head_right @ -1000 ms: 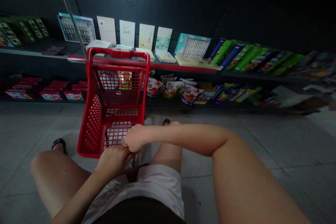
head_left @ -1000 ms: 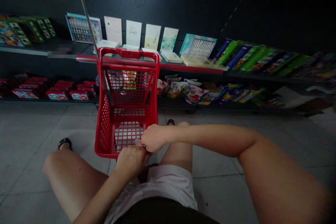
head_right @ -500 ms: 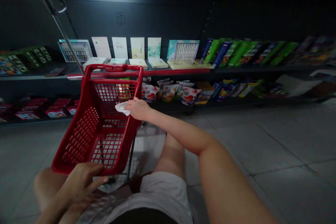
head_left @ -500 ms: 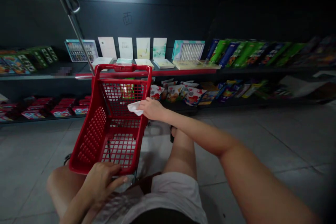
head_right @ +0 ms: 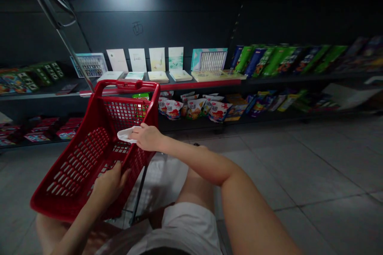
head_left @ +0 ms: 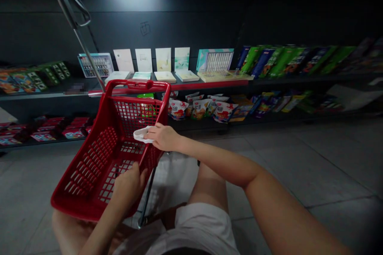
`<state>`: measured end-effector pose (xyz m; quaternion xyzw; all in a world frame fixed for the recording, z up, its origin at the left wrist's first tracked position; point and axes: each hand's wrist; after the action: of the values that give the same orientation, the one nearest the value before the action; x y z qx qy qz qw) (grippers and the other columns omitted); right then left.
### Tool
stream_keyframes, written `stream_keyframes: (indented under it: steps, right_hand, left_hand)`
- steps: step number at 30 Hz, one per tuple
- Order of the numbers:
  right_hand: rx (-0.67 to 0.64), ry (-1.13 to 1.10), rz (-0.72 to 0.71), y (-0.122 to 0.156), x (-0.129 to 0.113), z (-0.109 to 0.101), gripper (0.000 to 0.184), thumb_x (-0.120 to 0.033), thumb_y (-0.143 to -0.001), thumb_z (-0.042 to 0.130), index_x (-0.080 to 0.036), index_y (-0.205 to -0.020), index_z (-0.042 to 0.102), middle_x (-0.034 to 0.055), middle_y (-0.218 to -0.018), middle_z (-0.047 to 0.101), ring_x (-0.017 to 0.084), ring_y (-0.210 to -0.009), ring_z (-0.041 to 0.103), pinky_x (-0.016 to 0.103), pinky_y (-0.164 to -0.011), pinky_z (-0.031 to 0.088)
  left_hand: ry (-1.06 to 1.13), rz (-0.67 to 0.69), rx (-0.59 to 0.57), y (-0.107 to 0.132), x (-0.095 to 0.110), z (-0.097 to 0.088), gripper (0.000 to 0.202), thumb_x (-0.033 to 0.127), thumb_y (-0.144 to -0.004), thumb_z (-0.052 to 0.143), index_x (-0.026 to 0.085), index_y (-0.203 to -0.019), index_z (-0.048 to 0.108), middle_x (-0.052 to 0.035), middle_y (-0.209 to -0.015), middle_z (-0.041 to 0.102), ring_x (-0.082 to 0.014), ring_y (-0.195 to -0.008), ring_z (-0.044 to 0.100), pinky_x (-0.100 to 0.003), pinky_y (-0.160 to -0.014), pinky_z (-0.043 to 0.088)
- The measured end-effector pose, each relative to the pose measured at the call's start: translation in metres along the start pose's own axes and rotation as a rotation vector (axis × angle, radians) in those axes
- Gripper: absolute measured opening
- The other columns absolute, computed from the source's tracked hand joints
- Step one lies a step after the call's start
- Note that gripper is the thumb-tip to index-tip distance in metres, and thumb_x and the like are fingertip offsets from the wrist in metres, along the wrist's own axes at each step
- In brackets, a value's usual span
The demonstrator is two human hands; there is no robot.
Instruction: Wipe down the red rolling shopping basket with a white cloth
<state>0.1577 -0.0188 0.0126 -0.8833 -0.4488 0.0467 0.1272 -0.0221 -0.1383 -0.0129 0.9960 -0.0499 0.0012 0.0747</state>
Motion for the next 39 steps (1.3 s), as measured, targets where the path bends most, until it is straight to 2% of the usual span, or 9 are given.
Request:
stream_keyframes:
  steps: [10,14,17,20,25,28,34,36,39]
  right_hand:
    - [0.397,0.032,0.616,-0.008,0.153,-0.032,0.050,-0.011,-0.085,0.040,-0.019,-0.131,0.056,0.0067,-0.138,0.051,0.025,-0.116,0.049,0.041,-0.104,0.038]
    - [0.543,-0.102,0.827,-0.010,0.182,-0.022,0.057,-0.009,-0.084,0.032,-0.011,-0.140,0.045,0.0108,-0.134,0.054,0.020,-0.122,0.051,0.034,-0.106,0.039]
    - [0.595,-0.091,0.909,-0.009,0.159,0.007,0.059,-0.010,-0.086,0.024,-0.009,-0.144,0.034,0.0119,-0.137,0.052,0.016,-0.126,0.049,0.030,-0.106,0.040]
    - [0.583,0.000,0.959,-0.002,0.102,0.060,0.058,-0.010,-0.087,0.021,-0.008,-0.144,0.035,0.0132,-0.142,0.047,0.015,-0.132,0.044,0.029,-0.106,0.039]
    - [0.328,-0.091,1.098,0.024,0.025,0.153,0.052,-0.007,-0.085,0.029,-0.001,-0.134,0.046,0.0196,-0.128,0.058,0.015,-0.123,0.053,0.024,-0.098,0.045]
    - [0.296,-0.178,1.132,0.032,0.030,0.152,0.050,-0.005,-0.085,0.025,-0.002,-0.128,0.051,0.0170,-0.115,0.065,0.015,-0.109,0.062,0.023,-0.089,0.050]
    - [0.654,-0.032,1.053,-0.001,0.068,0.079,0.058,-0.014,-0.089,0.021,-0.008,-0.147,0.030,0.0179,-0.146,0.037,0.017,-0.138,0.035,0.031,-0.109,0.037]
    - [0.698,-0.050,1.012,-0.012,0.063,0.088,0.057,-0.016,-0.090,0.025,-0.008,-0.146,0.032,0.0170,-0.147,0.036,0.016,-0.140,0.033,0.030,-0.111,0.033]
    - [0.726,-0.232,1.066,-0.011,0.044,0.148,0.058,-0.016,-0.087,0.031,-0.006,-0.144,0.034,0.0182,-0.145,0.038,0.017,-0.139,0.033,0.031,-0.112,0.032]
  left_hand:
    - [-0.066,0.123,-0.021,0.004,-0.047,0.011,0.033,0.029,-0.098,0.024,0.017,-0.103,0.054,-0.0109,-0.086,0.073,-0.0231,-0.081,0.071,-0.030,-0.070,0.048]
    - [0.003,0.199,-0.003,-0.005,-0.075,0.011,0.032,0.034,-0.097,0.026,0.019,-0.096,0.054,-0.0078,-0.080,0.071,-0.0212,-0.076,0.069,-0.029,-0.070,0.046]
    - [0.084,0.244,0.033,-0.019,-0.093,0.009,0.031,0.039,-0.095,0.029,0.021,-0.086,0.053,-0.0040,-0.072,0.067,-0.0185,-0.068,0.066,-0.027,-0.067,0.045]
    - [0.154,0.288,0.051,-0.031,-0.106,0.008,0.031,0.043,-0.093,0.032,0.022,-0.081,0.051,-0.0022,-0.068,0.063,-0.0176,-0.065,0.063,-0.027,-0.065,0.044]
    - [0.203,0.310,0.033,-0.032,-0.116,0.000,0.032,0.047,-0.092,0.033,0.024,-0.077,0.048,-0.0012,-0.068,0.061,-0.0175,-0.066,0.063,-0.026,-0.063,0.043]
    - [0.142,0.260,-0.022,-0.031,-0.113,-0.011,0.034,0.050,-0.092,0.031,0.024,-0.076,0.046,-0.0007,-0.068,0.061,-0.0183,-0.069,0.064,-0.025,-0.064,0.042]
    - [0.124,0.121,0.041,-0.069,-0.072,-0.034,0.051,0.061,-0.090,0.029,0.018,-0.105,0.052,-0.0066,-0.085,0.069,-0.0252,-0.086,0.066,-0.029,-0.073,0.043]
    - [0.191,0.182,0.050,-0.089,-0.056,-0.036,0.053,0.060,-0.090,0.030,0.017,-0.107,0.054,-0.0076,-0.089,0.069,-0.0246,-0.087,0.065,-0.030,-0.074,0.043]
    - [0.309,0.322,0.000,-0.112,-0.042,-0.031,0.051,0.056,-0.091,0.029,0.016,-0.095,0.058,-0.0058,-0.083,0.067,-0.0209,-0.078,0.063,-0.028,-0.072,0.043]
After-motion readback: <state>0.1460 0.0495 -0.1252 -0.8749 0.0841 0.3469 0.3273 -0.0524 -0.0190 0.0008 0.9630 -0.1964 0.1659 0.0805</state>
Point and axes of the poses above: each hand's wrist, its own y-axis away from the middle knuckle, its own z-axis out of the palm, x = y × z
